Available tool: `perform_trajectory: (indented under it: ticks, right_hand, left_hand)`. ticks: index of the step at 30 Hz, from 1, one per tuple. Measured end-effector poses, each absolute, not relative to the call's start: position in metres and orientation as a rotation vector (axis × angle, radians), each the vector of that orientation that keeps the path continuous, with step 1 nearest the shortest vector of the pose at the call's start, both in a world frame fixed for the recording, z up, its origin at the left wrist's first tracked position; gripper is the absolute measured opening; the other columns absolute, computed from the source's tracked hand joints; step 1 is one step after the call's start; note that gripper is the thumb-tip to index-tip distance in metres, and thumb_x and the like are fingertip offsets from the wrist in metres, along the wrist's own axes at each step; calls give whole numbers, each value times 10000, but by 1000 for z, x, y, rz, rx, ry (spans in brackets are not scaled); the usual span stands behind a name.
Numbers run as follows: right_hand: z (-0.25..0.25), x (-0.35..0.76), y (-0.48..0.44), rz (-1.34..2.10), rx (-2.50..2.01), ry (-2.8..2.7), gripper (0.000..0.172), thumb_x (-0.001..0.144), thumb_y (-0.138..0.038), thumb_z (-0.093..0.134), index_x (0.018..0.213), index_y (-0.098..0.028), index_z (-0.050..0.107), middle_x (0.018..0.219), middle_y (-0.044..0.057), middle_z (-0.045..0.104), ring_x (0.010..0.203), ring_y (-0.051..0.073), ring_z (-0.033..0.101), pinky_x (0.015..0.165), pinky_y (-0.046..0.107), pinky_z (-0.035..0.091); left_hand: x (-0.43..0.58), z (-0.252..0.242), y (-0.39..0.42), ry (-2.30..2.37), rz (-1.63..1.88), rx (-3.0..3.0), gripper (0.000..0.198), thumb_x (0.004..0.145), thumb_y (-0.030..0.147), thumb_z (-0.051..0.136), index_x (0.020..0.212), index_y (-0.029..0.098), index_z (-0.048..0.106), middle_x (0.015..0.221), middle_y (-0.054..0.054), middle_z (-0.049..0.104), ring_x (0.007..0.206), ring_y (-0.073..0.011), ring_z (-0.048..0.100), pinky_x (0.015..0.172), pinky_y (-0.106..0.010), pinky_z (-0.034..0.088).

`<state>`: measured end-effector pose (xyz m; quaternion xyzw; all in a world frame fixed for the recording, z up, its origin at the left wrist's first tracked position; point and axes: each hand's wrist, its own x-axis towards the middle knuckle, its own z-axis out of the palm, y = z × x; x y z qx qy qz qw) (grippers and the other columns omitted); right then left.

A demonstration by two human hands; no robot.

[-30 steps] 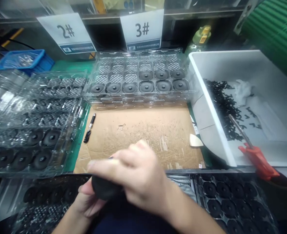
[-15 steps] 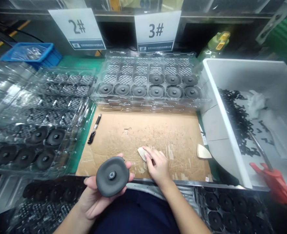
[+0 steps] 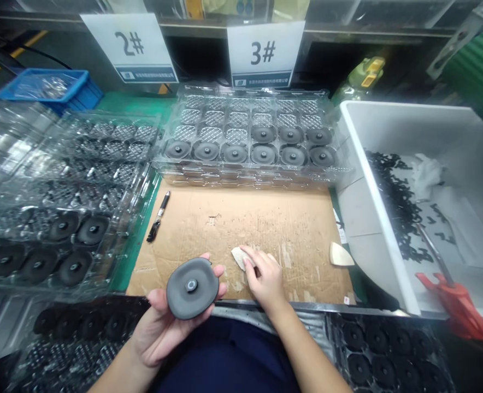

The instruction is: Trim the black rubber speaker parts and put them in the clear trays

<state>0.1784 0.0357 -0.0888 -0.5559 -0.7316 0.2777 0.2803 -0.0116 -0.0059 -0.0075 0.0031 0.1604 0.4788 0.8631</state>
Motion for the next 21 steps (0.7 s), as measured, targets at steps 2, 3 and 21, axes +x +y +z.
perform_trajectory:
  ticks: [2,3,21]
  right_hand:
    - [-90,179,36,739,-1492,-1958,285,902,-264,412,1109,-199,597,972,75,671,837,181,615,756,328,463]
    - [-90,179,36,737,-1492,-1957,286,902,-267,411,1107,-199,598,970,77,671,834,181,614,755,329,464]
    - [-95,179,33,698,-1492,-1942,300,896,-279,413,1117,-217,606,999,65,668,852,187,618,781,329,469]
  left_hand:
    - [-12,-8,-8,333,1009,5,524,736,433,627,1218,240,550,1308,-93,539,1188,-299,492,934,-331,460]
    - [-12,-8,-9,331,1011,3,520,748,434,617,1225,242,543,1317,-92,529,1198,-300,482,945,-340,451]
    - [-4,-7,-19,433,1032,2,491,782,348,629,1243,225,513,1329,-102,513,1207,-285,478,974,-344,427]
